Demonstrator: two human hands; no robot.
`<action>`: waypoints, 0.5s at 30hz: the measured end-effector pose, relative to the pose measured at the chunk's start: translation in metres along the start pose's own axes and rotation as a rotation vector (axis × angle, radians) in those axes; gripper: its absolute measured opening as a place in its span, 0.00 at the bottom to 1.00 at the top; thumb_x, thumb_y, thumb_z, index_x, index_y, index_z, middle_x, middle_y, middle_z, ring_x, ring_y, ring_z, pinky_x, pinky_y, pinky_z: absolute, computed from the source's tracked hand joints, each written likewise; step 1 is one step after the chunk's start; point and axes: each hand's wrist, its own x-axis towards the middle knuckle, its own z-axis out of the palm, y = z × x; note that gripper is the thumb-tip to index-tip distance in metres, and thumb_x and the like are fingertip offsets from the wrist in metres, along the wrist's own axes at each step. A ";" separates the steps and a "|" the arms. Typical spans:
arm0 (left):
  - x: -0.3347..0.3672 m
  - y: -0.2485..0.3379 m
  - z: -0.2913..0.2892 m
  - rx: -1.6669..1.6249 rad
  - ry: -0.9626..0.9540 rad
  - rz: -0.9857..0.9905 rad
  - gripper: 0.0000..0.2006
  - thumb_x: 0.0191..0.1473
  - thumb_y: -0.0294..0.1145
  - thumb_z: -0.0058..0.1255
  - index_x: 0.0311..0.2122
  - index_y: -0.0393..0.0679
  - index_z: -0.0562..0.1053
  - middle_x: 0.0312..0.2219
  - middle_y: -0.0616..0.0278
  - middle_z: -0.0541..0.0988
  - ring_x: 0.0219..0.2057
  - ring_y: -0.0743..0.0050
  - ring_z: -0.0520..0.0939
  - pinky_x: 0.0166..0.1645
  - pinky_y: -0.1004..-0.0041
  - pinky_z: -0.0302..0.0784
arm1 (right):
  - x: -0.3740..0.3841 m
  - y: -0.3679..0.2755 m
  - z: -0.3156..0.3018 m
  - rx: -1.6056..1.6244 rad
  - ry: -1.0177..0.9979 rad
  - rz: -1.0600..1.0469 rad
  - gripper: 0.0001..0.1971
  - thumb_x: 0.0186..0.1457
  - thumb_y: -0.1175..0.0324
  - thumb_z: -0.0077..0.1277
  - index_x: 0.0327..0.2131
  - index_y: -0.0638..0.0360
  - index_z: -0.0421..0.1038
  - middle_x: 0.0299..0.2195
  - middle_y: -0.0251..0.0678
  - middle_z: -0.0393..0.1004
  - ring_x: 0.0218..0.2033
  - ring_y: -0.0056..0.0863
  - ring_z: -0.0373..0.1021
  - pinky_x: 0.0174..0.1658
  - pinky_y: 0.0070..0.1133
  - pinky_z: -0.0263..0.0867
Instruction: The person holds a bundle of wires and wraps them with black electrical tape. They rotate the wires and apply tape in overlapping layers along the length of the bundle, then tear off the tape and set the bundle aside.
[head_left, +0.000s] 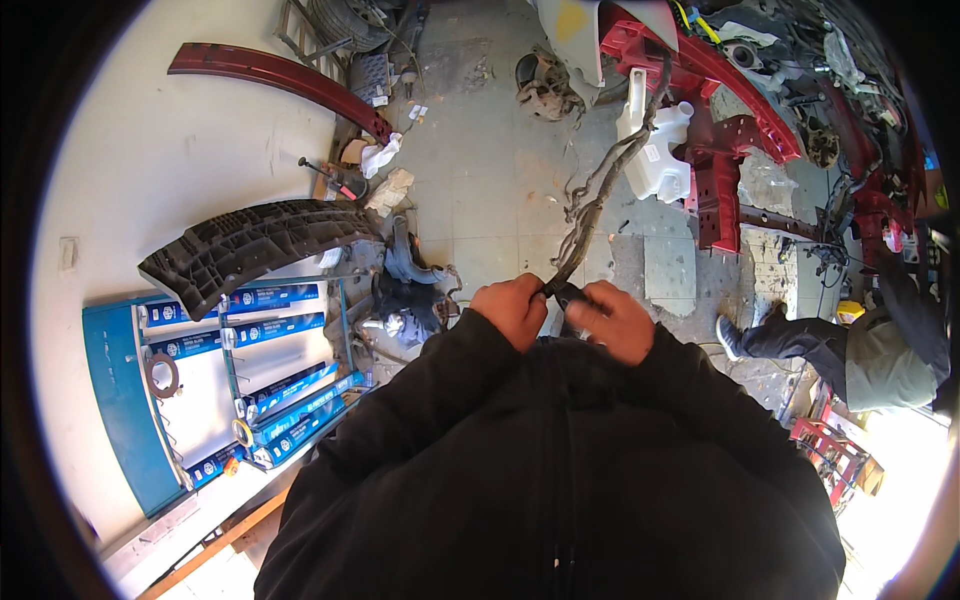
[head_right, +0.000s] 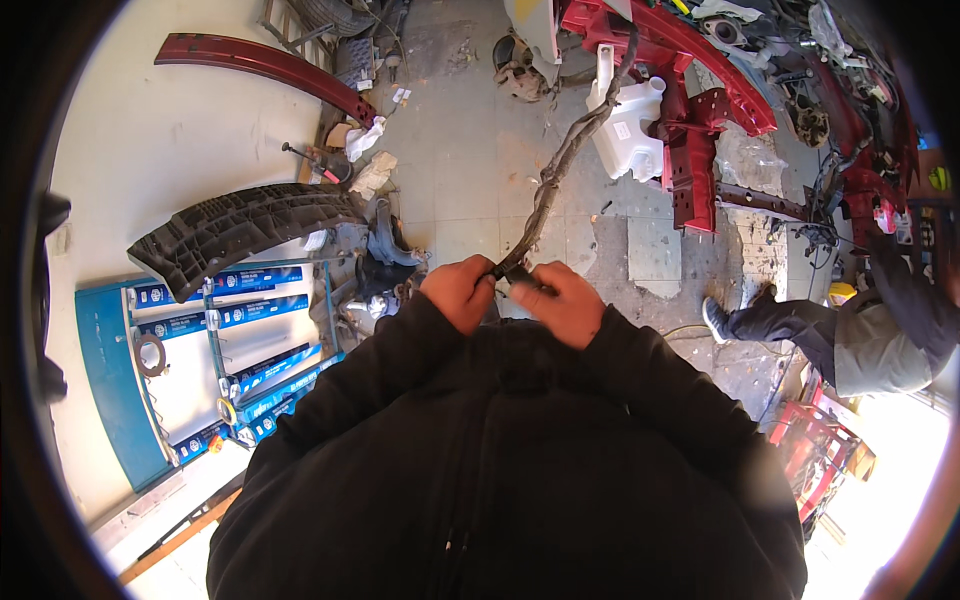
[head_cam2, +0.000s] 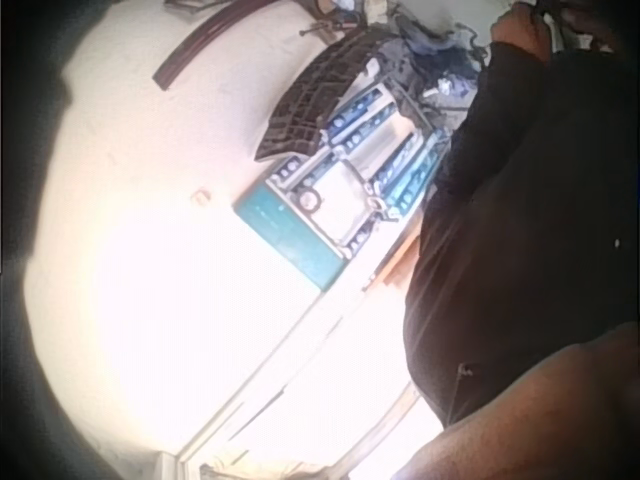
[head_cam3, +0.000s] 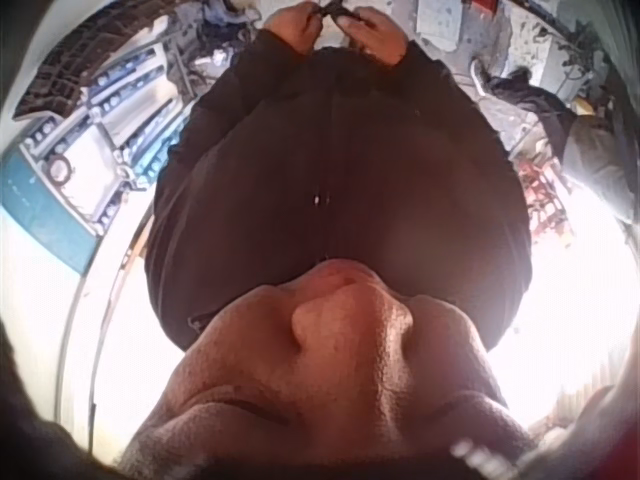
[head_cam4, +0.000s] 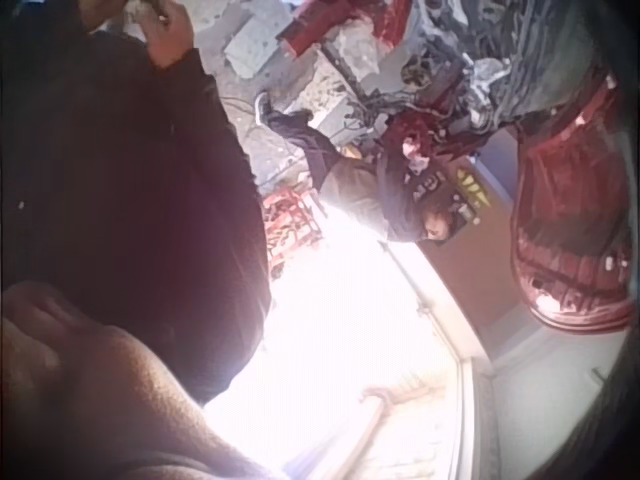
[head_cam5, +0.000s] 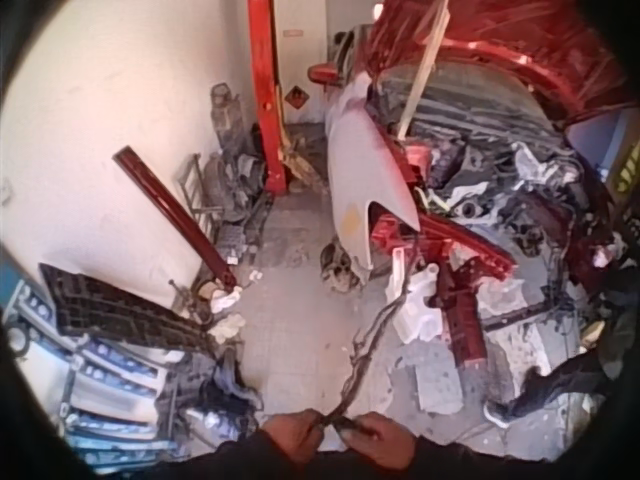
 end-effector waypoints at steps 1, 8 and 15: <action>0.001 -0.001 0.002 0.011 0.017 0.025 0.07 0.64 0.31 0.52 0.39 0.38 0.74 0.26 0.39 0.80 0.31 0.30 0.81 0.34 0.46 0.74 | 0.002 0.005 -0.002 0.272 -0.056 0.158 0.26 0.71 0.43 0.53 0.38 0.62 0.78 0.36 0.34 0.74 0.36 0.24 0.71 0.36 0.27 0.71; 0.001 -0.003 0.006 -0.196 0.026 0.069 0.10 0.69 0.33 0.50 0.39 0.36 0.74 0.23 0.43 0.78 0.27 0.36 0.80 0.33 0.50 0.74 | 0.024 0.019 0.013 0.572 -0.077 0.218 0.22 0.74 0.54 0.48 0.35 0.64 0.76 0.36 0.38 0.78 0.40 0.31 0.79 0.37 0.29 0.74; -0.007 0.001 0.015 -0.718 -0.131 -0.308 0.14 0.74 0.38 0.47 0.38 0.38 0.75 0.21 0.62 0.78 0.21 0.69 0.78 0.28 0.67 0.73 | 0.015 0.027 0.018 0.584 -0.099 0.230 0.19 0.73 0.56 0.47 0.39 0.65 0.76 0.40 0.39 0.79 0.44 0.34 0.79 0.44 0.34 0.79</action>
